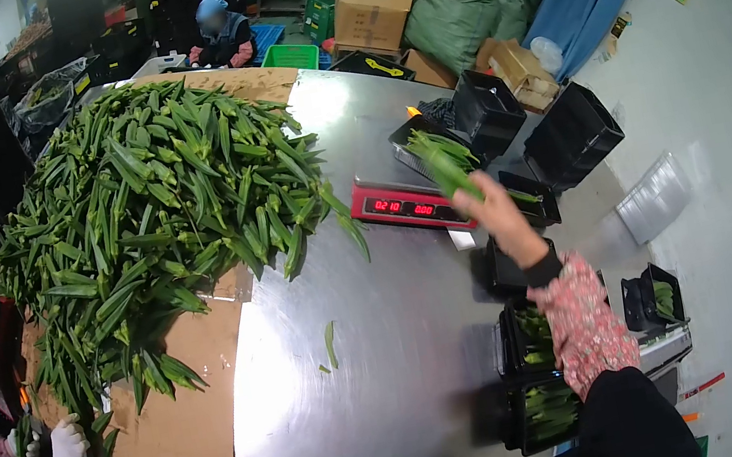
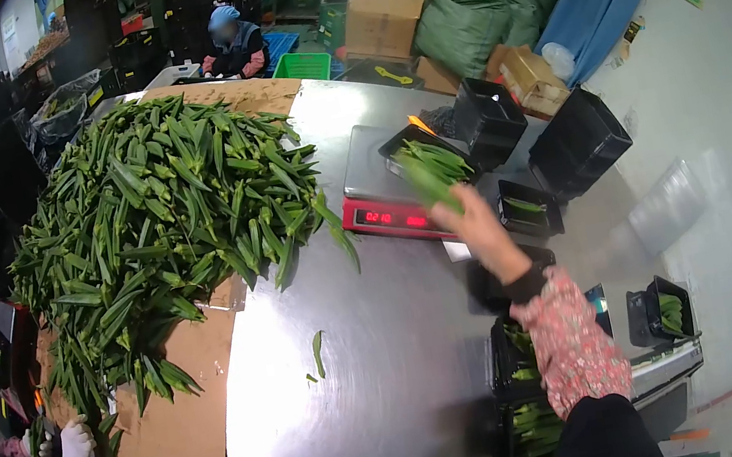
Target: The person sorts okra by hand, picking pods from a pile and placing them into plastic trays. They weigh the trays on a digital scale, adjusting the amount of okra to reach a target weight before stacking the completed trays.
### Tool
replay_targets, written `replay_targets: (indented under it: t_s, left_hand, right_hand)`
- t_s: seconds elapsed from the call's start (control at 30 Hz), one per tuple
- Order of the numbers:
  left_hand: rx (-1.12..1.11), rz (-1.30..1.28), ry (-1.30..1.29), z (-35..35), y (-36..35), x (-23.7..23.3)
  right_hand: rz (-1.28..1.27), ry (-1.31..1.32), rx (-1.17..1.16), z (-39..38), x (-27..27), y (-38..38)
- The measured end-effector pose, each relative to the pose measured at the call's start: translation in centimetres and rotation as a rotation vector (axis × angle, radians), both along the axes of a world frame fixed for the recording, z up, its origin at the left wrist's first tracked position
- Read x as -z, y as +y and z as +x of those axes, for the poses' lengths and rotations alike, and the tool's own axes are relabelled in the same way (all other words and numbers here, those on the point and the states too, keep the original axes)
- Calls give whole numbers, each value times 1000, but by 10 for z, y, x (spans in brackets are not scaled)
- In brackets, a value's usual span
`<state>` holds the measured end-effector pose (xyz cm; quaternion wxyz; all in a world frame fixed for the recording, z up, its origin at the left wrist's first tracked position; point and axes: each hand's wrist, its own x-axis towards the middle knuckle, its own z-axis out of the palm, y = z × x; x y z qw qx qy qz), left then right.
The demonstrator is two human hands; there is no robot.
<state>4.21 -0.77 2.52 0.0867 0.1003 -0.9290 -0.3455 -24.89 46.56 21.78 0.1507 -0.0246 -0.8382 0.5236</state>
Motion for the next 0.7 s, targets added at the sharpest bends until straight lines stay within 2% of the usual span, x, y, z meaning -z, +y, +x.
replay_targets:
  t_s: [0.07,0.1,0.13,0.17,0.2,0.23,0.27,0.3,0.37,0.4,0.47,0.57,0.6,0.63,0.7]
  left_hand:
    - [10,-4,11,2,-2,6]
    - [12,-95,107,-1,-1,4]
    - [65,-70,167,-9,1,-10]
    - [116,-45,228,-21,3,-25]
    - [164,-20,290,-26,2,-34]
    - [243,310,118,-21,-1,-18]
    - [175,763,50,-18,15,-13]
    - [168,899,114,-23,36,-19]
    - [205,1277,-43,-28,45,-23]
    - [210,1418,-116,-31,45,-33]
    - [179,1691,-275,-39,44,-51]
    - [-23,1752,-259,-48,49,-54]
    - [-13,1705,-242,-50,46,-56]
    - [-3,1657,-223,-53,43,-58]
    - [19,1586,-231,-59,35,-68]
  right_hand:
    - [165,-97,-155,50,36,-25]
    - [-84,-352,-210,78,36,-55]
    - [-337,-601,-265,106,38,-87]
    - [-438,-712,-363,130,60,-106]
    - [-479,-850,-433,150,53,-136]
    - [-478,-869,-515,167,60,-162]
    - [-475,-891,-595,183,70,-186]
    - [-445,-913,-679,197,85,-208]
    - [-450,-862,-819,222,109,-248]
    - [-487,-787,-874,230,111,-262]
    - [-359,-766,-916,224,91,-269]
    - [-56,-606,-982,212,89,-257]
    - [60,-526,-1003,207,94,-249]
    - [16,-526,-973,205,98,-240]
    - [212,-506,-861,184,90,-204]
